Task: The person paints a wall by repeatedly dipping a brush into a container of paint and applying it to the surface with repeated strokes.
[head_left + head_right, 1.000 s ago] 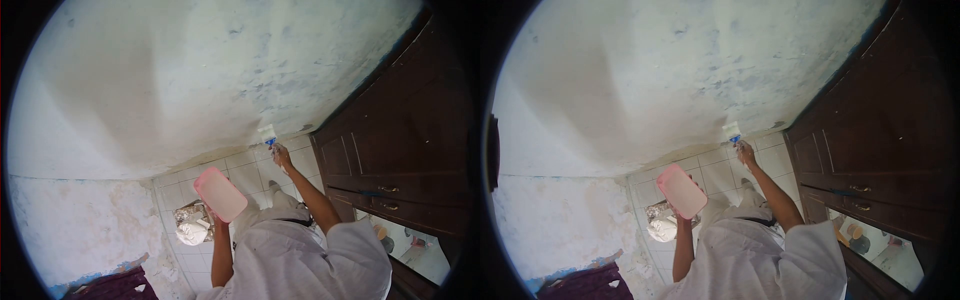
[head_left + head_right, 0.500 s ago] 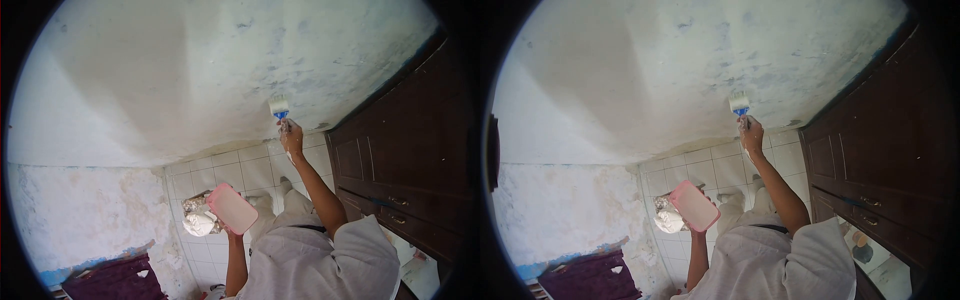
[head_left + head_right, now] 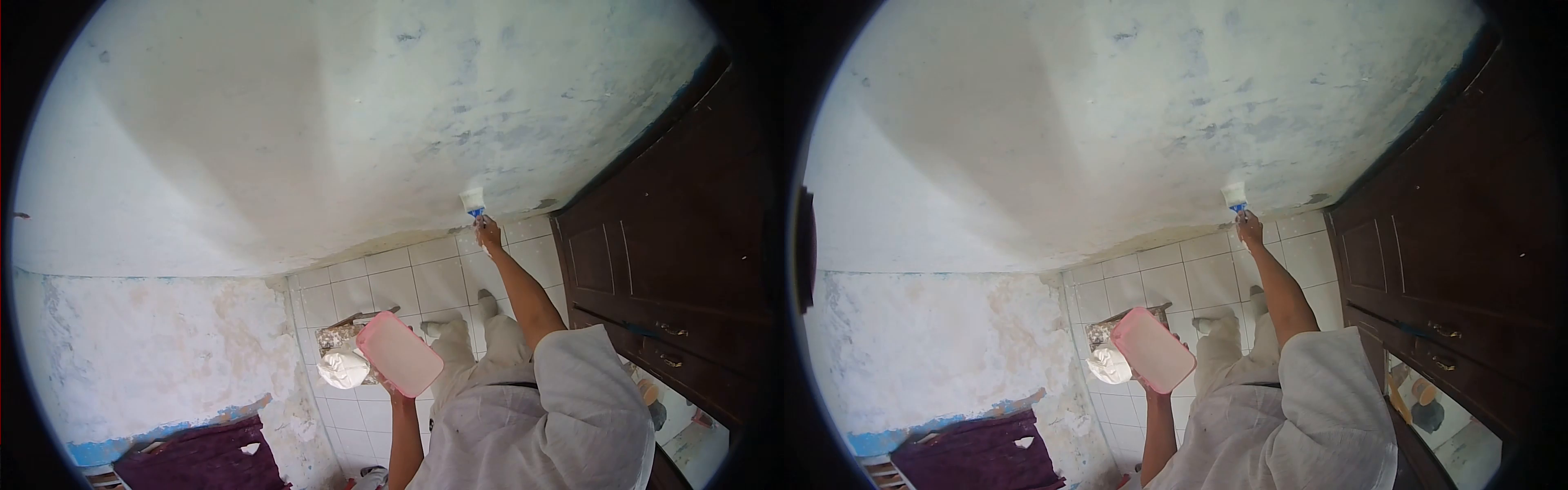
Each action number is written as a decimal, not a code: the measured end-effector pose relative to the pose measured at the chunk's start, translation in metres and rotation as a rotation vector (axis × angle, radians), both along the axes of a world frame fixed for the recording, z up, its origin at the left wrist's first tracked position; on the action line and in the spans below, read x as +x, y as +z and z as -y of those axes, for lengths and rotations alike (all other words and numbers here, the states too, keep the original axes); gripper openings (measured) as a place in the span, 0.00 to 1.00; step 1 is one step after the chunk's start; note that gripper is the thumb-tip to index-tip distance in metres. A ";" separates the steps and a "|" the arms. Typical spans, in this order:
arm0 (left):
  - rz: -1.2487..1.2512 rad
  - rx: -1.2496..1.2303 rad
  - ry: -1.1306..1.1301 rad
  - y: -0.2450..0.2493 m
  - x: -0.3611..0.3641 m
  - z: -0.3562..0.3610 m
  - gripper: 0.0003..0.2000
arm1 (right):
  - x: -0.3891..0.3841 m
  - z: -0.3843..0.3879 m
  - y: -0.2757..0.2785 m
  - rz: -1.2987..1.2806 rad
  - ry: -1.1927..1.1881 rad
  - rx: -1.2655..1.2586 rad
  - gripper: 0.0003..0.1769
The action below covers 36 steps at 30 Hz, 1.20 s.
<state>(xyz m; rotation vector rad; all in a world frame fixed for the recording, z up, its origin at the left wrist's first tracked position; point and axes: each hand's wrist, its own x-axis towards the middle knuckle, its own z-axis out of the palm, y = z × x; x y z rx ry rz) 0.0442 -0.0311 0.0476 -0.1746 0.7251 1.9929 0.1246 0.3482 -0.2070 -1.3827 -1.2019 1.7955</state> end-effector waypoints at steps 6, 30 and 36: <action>0.008 0.067 -0.032 -0.002 -0.004 -0.003 0.41 | 0.003 -0.004 -0.009 0.077 0.020 -0.053 0.24; 0.054 0.027 -0.152 -0.015 -0.003 -0.001 0.44 | -0.004 -0.003 -0.045 0.625 0.109 0.008 0.25; -0.067 -0.095 -0.118 -0.019 -0.014 -0.003 0.40 | -0.004 -0.011 0.067 0.220 -0.021 0.077 0.25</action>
